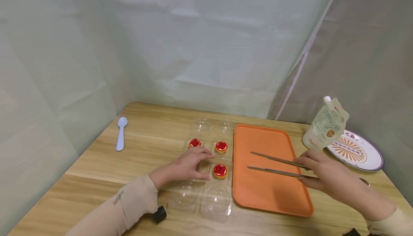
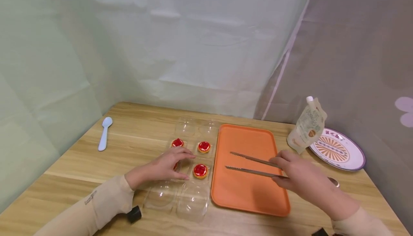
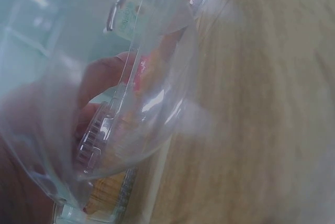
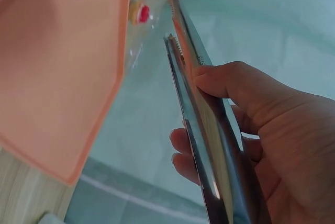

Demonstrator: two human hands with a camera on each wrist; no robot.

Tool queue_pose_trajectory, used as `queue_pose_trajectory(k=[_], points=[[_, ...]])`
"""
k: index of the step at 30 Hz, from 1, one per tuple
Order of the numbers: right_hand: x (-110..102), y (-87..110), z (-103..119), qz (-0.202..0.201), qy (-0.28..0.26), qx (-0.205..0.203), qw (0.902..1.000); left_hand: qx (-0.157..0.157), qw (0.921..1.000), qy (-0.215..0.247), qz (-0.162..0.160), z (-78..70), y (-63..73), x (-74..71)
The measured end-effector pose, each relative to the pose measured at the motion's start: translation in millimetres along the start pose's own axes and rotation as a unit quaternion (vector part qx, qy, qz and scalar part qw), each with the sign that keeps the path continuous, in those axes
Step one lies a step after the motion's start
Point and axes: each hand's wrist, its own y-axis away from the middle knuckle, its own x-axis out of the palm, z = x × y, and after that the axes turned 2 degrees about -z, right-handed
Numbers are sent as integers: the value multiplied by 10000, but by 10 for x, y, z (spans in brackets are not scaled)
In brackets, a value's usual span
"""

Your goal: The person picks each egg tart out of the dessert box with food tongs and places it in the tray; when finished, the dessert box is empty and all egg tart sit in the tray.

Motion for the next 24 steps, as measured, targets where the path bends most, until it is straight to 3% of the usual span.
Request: queue_pose_trajectory(k=[9, 16, 24], points=[[152, -206, 121, 63, -350, -395, 9986, 13, 10000, -16, -44, 7, 9, 9], [203, -324, 238, 877, -770, 72, 9931, 16, 10000, -69, -66, 14, 3, 13], [274, -437, 354, 1022, -587, 85, 9930, 36, 9999, -114, -68, 18, 3, 14]])
